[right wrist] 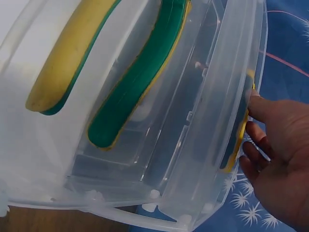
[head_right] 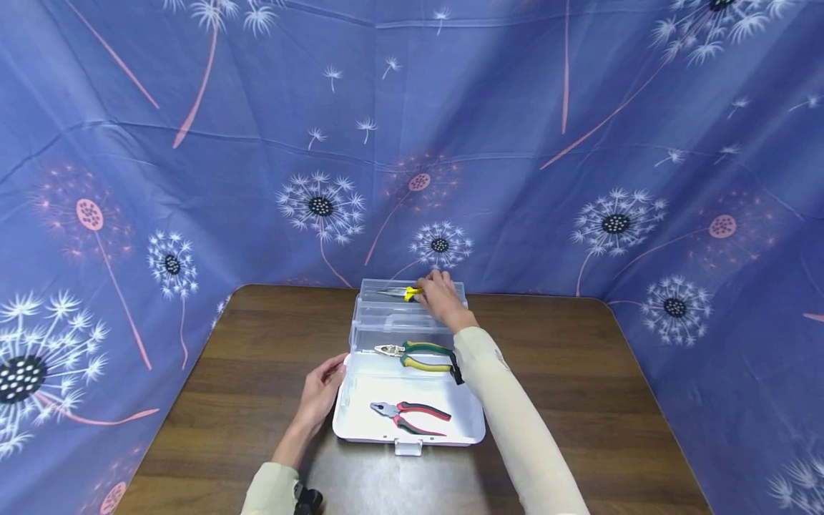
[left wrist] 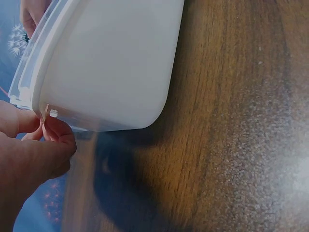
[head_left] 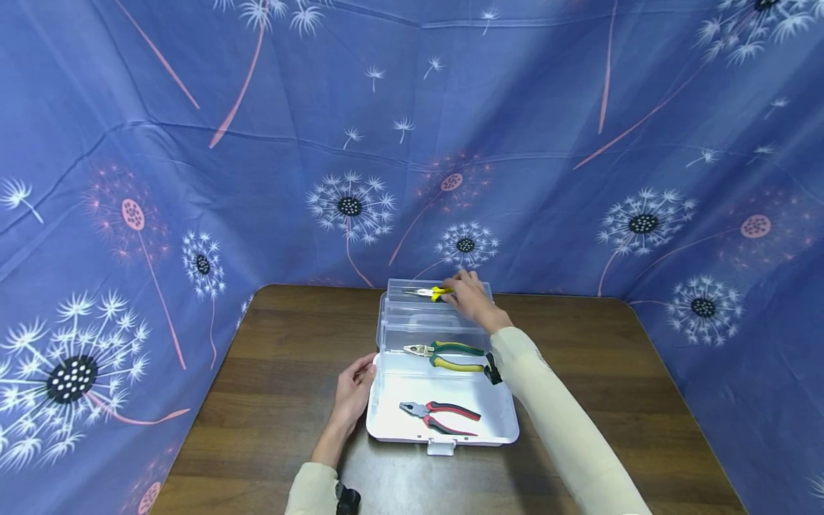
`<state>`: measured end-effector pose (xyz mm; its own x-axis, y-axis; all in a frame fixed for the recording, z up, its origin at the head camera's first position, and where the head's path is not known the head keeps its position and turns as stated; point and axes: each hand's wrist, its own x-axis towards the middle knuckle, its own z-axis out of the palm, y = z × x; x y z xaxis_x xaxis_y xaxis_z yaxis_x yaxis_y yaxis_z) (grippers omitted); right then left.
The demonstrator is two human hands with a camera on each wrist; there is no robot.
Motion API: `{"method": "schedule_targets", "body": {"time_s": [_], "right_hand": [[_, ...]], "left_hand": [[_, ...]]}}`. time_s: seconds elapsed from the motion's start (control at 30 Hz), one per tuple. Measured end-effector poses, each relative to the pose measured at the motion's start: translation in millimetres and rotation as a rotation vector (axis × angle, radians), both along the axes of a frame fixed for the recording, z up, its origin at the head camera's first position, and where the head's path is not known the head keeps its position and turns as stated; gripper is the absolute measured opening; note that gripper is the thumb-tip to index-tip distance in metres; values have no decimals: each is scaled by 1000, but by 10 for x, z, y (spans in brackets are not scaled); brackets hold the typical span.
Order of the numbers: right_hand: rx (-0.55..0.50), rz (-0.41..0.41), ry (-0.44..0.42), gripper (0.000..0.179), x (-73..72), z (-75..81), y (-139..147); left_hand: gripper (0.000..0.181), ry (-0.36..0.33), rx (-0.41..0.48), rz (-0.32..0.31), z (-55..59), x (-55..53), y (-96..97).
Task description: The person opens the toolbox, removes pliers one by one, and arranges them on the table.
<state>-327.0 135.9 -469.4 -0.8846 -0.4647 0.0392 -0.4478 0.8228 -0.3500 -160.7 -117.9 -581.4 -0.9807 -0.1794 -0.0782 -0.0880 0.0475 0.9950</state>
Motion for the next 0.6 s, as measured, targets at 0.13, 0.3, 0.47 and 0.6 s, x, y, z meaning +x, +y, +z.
{"method": "schedule_targets", "body": {"time_s": [0.13,0.3,0.47,0.6], "right_hand": [[35,38,36,32,-19,17,-1],[46,96,84,30,-32,21,1],[113,152,202,33,-6,12,-31],[173,142,228,35,20,27,-55]], "left_hand": [[34,-2,-1,9,2,-1,12],[34,-4,-15,9,62,20,29],[34,-13,-30,-1,318,112,56],[34,-13,-16,6,136,57,38]]}}
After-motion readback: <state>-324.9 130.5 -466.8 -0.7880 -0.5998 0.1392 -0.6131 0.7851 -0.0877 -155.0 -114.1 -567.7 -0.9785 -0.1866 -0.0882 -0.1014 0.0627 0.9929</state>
